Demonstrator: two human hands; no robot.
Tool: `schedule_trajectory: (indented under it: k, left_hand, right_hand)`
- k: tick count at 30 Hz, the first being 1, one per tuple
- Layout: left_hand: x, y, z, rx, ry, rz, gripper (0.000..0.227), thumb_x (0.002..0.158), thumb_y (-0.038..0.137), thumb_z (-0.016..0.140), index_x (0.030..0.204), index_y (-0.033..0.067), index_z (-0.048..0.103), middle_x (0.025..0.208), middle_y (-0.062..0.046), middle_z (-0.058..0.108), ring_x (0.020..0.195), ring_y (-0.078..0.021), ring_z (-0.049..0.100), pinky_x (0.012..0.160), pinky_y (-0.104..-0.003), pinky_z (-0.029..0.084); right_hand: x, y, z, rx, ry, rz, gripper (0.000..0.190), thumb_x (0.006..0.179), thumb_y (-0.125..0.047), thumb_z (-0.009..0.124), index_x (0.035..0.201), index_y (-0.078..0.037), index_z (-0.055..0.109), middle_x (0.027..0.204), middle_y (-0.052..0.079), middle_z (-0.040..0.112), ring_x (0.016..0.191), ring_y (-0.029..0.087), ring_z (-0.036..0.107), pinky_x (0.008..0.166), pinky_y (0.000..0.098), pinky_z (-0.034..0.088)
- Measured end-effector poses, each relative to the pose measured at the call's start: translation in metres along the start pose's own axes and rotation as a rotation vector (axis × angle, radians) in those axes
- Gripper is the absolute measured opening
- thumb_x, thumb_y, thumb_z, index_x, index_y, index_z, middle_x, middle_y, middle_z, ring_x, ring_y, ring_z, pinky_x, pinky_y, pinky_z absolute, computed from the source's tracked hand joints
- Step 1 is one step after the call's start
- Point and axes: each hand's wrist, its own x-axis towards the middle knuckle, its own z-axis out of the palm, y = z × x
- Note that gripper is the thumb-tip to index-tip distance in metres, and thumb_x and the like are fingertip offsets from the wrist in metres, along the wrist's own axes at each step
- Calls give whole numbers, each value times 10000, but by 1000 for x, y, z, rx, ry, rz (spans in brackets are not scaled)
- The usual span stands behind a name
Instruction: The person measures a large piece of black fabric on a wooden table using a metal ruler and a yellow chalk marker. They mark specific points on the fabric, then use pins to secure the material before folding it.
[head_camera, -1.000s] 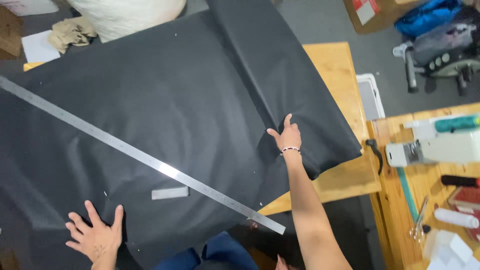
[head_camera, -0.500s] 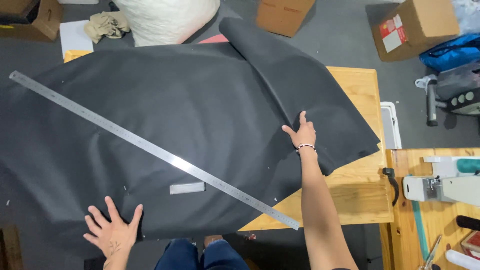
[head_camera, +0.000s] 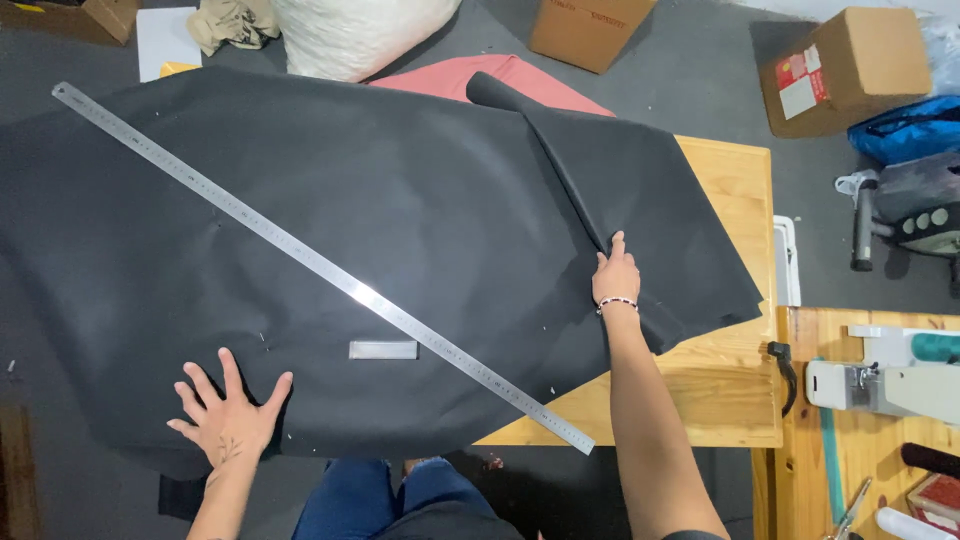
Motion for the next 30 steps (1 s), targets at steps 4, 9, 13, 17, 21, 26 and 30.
schedule_trajectory:
  k: [4, 9, 13, 17, 21, 26, 30]
  left_hand:
    - [3, -3, -2, -19, 4, 13, 1058, 737, 840, 376, 1606, 264, 197, 1669, -195, 102, 1506, -440, 75, 1107, -747, 109]
    - [18, -1, -25, -60, -95, 3, 1089, 695, 849, 406, 1602, 297, 166, 1685, -157, 42, 1526, -413, 25, 1149, -707, 45]
    - [35, -5, -27, -5, -81, 74, 1089, 691, 857, 407, 1599, 295, 195, 1680, -169, 83, 1524, -411, 66, 1144, -700, 75]
    - [54, -5, -31, 33, -92, 152, 1094, 693, 865, 399, 1599, 282, 207, 1683, -162, 86, 1522, -417, 76, 1151, -688, 78]
    - [74, -4, -31, 56, -119, 195, 1096, 685, 860, 421, 1596, 289, 202, 1685, -143, 67, 1528, -405, 62, 1156, -692, 70]
    - [88, 0, -36, 24, -102, 309, 1058, 697, 826, 472, 1577, 282, 252, 1685, -142, 72, 1530, -405, 51, 1147, -703, 37]
    - [93, -4, -32, 12, -79, 353, 1056, 698, 814, 490, 1577, 272, 268, 1682, -146, 82, 1522, -417, 66, 1138, -723, 31]
  right_hand:
    - [-17, -2, 6, -192, 42, -24, 648, 975, -114, 411, 1593, -86, 218, 1070, 236, 605, 886, 439, 644, 797, 510, 532]
    - [-45, 12, 26, -376, 57, 35, 684, 952, -48, 411, 1598, -52, 189, 1096, 193, 615, 876, 379, 677, 728, 476, 584]
    - [-76, 23, 26, -363, 11, 109, 674, 955, -57, 373, 1596, -34, 165, 1119, 201, 614, 911, 396, 680, 745, 498, 580]
    - [-110, 19, 7, -265, -157, 228, 694, 971, -31, 334, 1606, -29, 55, 1238, 238, 581, 1017, 421, 644, 842, 497, 561]
    - [-145, 21, -6, -208, -233, 319, 692, 983, -56, 312, 1602, -30, 3, 1360, 251, 524, 1140, 439, 600, 936, 527, 516]
    - [-185, 22, -8, -206, -263, 444, 708, 980, -53, 321, 1614, -63, 6, 1352, 224, 535, 1124, 432, 622, 945, 527, 513]
    - [-200, 20, -16, -75, -188, 448, 652, 1021, -201, 356, 1602, -71, 90, 1272, 248, 577, 1057, 469, 630, 892, 553, 509]
